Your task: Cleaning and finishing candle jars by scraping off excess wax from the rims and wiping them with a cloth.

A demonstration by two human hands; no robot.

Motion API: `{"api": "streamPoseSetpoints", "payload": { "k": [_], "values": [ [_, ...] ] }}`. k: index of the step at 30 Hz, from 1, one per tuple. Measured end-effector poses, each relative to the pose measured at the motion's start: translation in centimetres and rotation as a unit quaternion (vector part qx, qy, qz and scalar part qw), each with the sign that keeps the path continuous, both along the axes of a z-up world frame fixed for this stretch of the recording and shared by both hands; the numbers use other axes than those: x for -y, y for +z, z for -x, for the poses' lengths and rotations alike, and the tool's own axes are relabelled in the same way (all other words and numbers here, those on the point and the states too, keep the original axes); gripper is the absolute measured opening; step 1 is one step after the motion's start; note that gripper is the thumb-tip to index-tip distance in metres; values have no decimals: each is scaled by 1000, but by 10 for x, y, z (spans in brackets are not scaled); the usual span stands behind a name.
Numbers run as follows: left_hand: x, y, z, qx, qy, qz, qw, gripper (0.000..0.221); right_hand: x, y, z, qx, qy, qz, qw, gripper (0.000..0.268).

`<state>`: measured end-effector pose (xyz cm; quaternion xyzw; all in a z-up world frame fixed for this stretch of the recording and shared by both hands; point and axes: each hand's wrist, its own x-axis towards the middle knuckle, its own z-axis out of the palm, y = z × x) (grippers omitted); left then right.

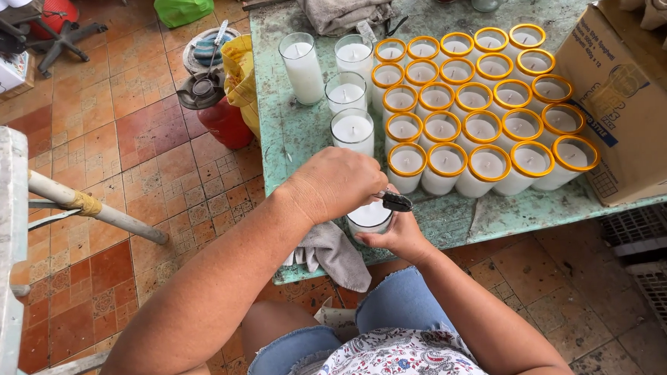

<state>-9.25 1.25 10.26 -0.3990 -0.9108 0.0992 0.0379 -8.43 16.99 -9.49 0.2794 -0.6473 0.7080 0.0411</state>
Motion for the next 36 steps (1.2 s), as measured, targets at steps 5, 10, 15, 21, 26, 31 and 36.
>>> {"api": "streamPoseSetpoints", "payload": {
  "k": [5, 10, 15, 21, 26, 31, 36],
  "values": [
    [0, 1, -1, 7, 0, -4, 1000, 18, -2, -20, 3, 11, 0, -9, 1000, 90],
    [-3, 9, -3, 13, 3, -16, 1000, 17, 1, -28, -5, 44, 3, -26, 999, 90],
    [-4, 13, -3, 20, 2, -34, 999, 16, 1, -28, -4, 45, 0, -31, 999, 90],
    [-7, 13, -5, 35, 0, -24, 999, 15, 3, -33, -6, 38, -8, -36, 999, 93],
    [-6, 14, -3, 35, -2, -14, 999, 14, 2, -74, 0, 55, -4, -40, 998, 97],
    [-8, 23, -6, 37, -7, -22, 999, 15, 2, -97, 4, 64, 10, -36, 997, 98],
    [-7, 7, 0, 31, -6, 0, 1000, 15, -1, -119, 7, 77, 6, -35, 996, 100]
  ]
}}
